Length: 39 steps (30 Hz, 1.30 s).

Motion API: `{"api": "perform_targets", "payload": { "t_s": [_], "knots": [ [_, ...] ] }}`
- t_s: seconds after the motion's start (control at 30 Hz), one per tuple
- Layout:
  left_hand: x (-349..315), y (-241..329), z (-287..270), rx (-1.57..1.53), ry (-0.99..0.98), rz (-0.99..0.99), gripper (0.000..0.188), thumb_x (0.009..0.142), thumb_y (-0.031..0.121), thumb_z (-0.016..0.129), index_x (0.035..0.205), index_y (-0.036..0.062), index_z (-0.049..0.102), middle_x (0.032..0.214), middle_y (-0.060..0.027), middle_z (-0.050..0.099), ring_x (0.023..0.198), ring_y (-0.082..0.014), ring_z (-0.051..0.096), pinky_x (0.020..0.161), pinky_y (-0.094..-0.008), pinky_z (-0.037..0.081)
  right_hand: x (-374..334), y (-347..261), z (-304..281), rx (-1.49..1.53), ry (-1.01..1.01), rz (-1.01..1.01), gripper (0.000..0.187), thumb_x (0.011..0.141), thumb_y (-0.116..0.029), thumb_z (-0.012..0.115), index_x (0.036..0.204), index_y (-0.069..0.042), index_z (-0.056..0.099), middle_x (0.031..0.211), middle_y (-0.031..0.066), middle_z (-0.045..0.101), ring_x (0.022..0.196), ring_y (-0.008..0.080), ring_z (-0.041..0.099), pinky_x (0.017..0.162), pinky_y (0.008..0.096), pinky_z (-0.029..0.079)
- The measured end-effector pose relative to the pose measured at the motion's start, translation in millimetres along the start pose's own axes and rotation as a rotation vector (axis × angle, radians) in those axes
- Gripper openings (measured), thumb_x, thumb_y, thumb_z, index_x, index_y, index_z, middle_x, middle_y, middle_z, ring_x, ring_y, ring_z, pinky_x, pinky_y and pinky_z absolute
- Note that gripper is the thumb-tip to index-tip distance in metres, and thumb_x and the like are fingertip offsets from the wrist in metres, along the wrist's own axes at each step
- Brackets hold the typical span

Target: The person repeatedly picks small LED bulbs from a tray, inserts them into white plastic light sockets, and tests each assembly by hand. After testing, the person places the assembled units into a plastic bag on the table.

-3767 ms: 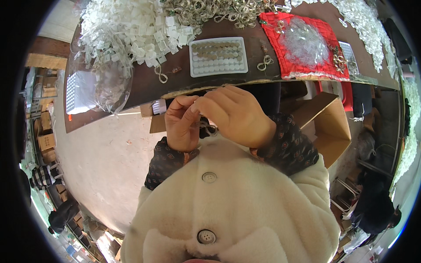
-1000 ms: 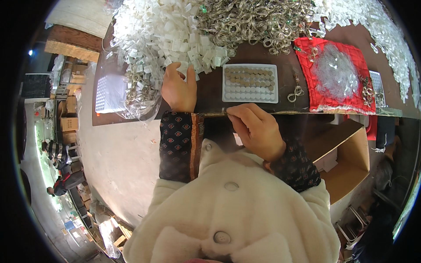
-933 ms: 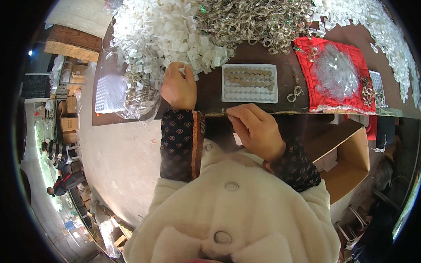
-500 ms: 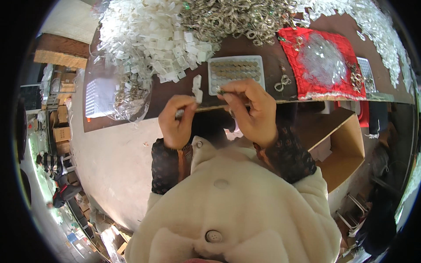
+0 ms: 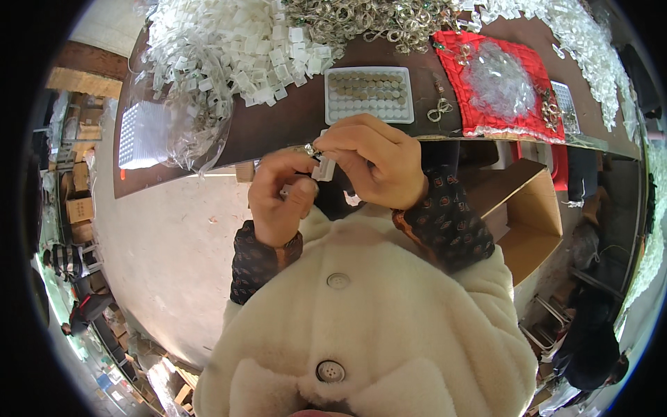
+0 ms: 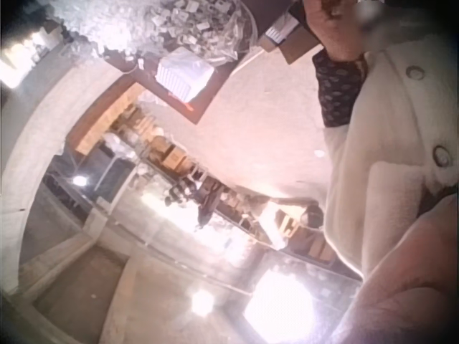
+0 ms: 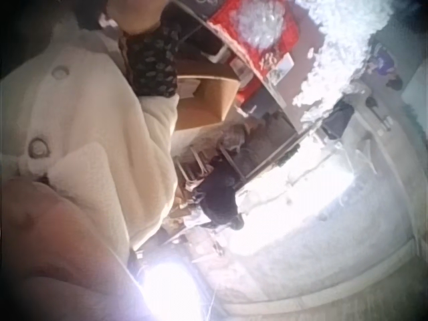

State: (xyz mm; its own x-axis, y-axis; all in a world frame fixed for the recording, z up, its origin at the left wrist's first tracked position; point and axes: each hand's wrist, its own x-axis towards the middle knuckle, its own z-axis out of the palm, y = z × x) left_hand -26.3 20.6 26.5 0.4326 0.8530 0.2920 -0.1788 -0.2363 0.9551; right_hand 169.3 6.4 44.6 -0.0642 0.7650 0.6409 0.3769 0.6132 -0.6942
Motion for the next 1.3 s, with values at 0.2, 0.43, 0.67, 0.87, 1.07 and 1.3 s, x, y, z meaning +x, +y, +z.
{"api": "perform_targets", "payload": {
  "t_s": [0.2, 0.43, 0.67, 0.87, 1.07, 1.3],
  "knots": [
    [-10, -3, -1, -0.967, -0.055, -0.614, 0.042, 0.098, 0.017, 0.063, 0.134, 0.0014, 0.047, 0.106, -0.0146, 0.068, 0.048, -0.0059, 0.041, 0.045, -0.0189, 0.031, -5, -1, 8, 0.181, -0.037, -0.024, 0.022, 0.083, 0.012, 0.067, 0.101, 0.000, 0.069, 0.094, 0.0129, 0.069, 0.080, 0.0231, 0.069, 0.070, 0.0296, 0.056],
    [-14, -10, 9, -0.769, 0.195, -0.447, 0.031, 0.096, 0.012, 0.066, 0.123, -0.0014, 0.059, 0.099, -0.0109, 0.069, 0.060, -0.0060, 0.050, 0.051, -0.0195, 0.038, -1, -21, 5, -0.040, 0.023, 0.068, 0.021, 0.083, 0.008, 0.069, 0.101, -0.001, 0.070, 0.090, 0.0116, 0.068, 0.076, 0.0200, 0.069, 0.066, 0.0271, 0.055],
    [-19, -12, 12, -0.384, 0.305, -0.138, 0.025, 0.092, -0.001, 0.068, 0.116, -0.0022, 0.063, 0.104, -0.0089, 0.070, 0.083, -0.0108, 0.063, 0.075, -0.0231, 0.052, -5, -33, 14, -0.012, -0.014, 0.208, 0.021, 0.083, 0.008, 0.070, 0.101, -0.001, 0.070, 0.088, 0.0098, 0.068, 0.073, 0.0171, 0.068, 0.061, 0.0256, 0.054],
    [-22, -22, 8, -0.323, 0.324, -0.085, 0.028, 0.088, -0.005, 0.071, 0.115, -0.0011, 0.064, 0.105, -0.0066, 0.070, 0.089, -0.0091, 0.063, 0.080, -0.0237, 0.052, -5, -32, 12, 0.056, -0.052, 0.262, 0.019, 0.084, 0.007, 0.070, 0.102, 0.000, 0.071, 0.091, 0.0100, 0.069, 0.075, 0.0138, 0.067, 0.066, 0.0249, 0.053],
    [-19, -26, 11, -0.326, 0.326, 0.049, 0.027, 0.087, -0.007, 0.071, 0.112, -0.0009, 0.062, 0.096, -0.0091, 0.069, 0.080, -0.0112, 0.064, 0.071, -0.0233, 0.054, -7, -29, 8, 0.362, -0.127, 0.443, 0.023, 0.087, 0.008, 0.068, 0.108, 0.001, 0.072, 0.091, 0.0086, 0.068, 0.075, 0.0116, 0.065, 0.066, 0.0234, 0.050],
    [-21, -24, 13, -0.273, 0.364, 0.011, 0.024, 0.089, -0.001, 0.070, 0.109, 0.0019, 0.057, 0.100, -0.0123, 0.068, 0.086, -0.0154, 0.065, 0.073, -0.0277, 0.055, -12, -28, 13, 0.253, -0.137, 0.371, 0.029, 0.085, 0.008, 0.070, 0.113, -0.001, 0.072, 0.093, 0.0075, 0.068, 0.079, 0.0114, 0.064, 0.070, 0.0237, 0.051]
  ]
}}
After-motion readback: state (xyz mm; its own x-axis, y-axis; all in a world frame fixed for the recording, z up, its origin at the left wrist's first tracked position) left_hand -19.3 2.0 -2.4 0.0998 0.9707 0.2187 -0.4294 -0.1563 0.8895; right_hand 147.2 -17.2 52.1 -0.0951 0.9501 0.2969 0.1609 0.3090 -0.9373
